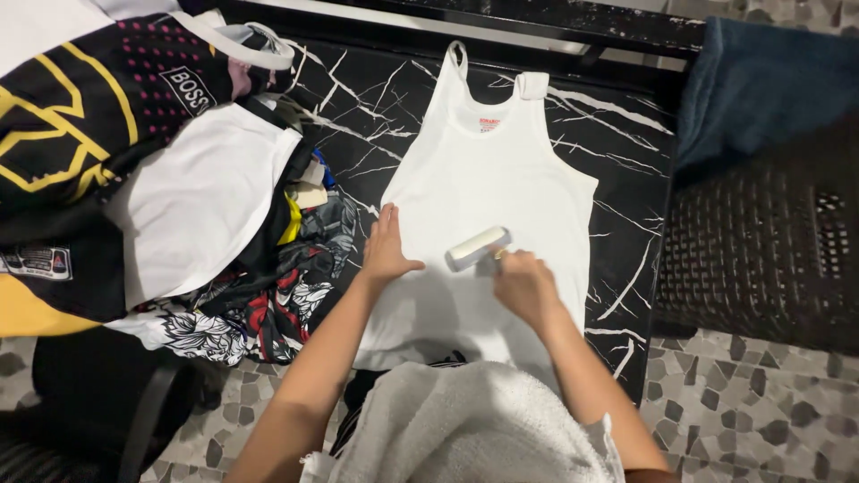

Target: The person uses a lint roller to remove lint from several garments on a black marble table. They roll the white t-shirt, a black jersey, and a white tank top, then place each item into a brown laundry basket. The person also moves other clothes from the table into the basket.

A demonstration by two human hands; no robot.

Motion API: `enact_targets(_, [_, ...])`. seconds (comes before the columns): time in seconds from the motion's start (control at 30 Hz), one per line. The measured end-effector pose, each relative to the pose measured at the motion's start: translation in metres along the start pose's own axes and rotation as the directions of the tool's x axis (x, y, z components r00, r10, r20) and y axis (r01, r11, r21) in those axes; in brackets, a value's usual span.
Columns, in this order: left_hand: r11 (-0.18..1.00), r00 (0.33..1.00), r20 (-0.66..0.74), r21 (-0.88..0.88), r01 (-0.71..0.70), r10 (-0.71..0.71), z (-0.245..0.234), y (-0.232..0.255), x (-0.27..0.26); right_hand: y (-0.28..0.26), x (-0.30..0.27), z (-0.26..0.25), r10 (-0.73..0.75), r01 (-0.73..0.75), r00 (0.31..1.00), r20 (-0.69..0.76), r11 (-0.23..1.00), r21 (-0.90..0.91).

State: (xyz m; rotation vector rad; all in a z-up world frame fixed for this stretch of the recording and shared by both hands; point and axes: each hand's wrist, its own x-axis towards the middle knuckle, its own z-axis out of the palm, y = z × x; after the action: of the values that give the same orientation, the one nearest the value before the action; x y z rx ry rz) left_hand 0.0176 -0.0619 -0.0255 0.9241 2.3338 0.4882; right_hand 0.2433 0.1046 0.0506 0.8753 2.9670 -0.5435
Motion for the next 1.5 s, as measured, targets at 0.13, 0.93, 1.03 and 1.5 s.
enact_targets(0.13, [0.999, 0.998, 0.033, 0.002, 0.050, -0.051, -0.011, 0.012, 0.005, -0.025, 0.038, 0.032, -0.181, 0.166, 0.928, -0.326, 0.983, -0.073])
enact_targets(0.93, [0.280, 0.867, 0.495, -0.841, 0.464, 0.050, 0.067, 0.034, -0.027, -0.052, -0.039, 0.092, 0.182, -0.435, 0.871, 0.456, -0.144, 0.889])
enact_targets(1.03, [0.322, 0.896, 0.384, -0.897, 0.304, 0.224, 0.012, 0.040, -0.036, -0.051, -0.038, 0.064, 0.348, -0.299, 0.884, 0.313, -0.094, 0.949])
enact_targets(1.5, [0.749, 0.957, -0.106, -0.601, -0.277, 0.269, -0.005, 0.116, -0.021, -0.027, -0.095, -0.082, -0.191, -0.189, 0.972, 0.134, -0.308, 0.933])
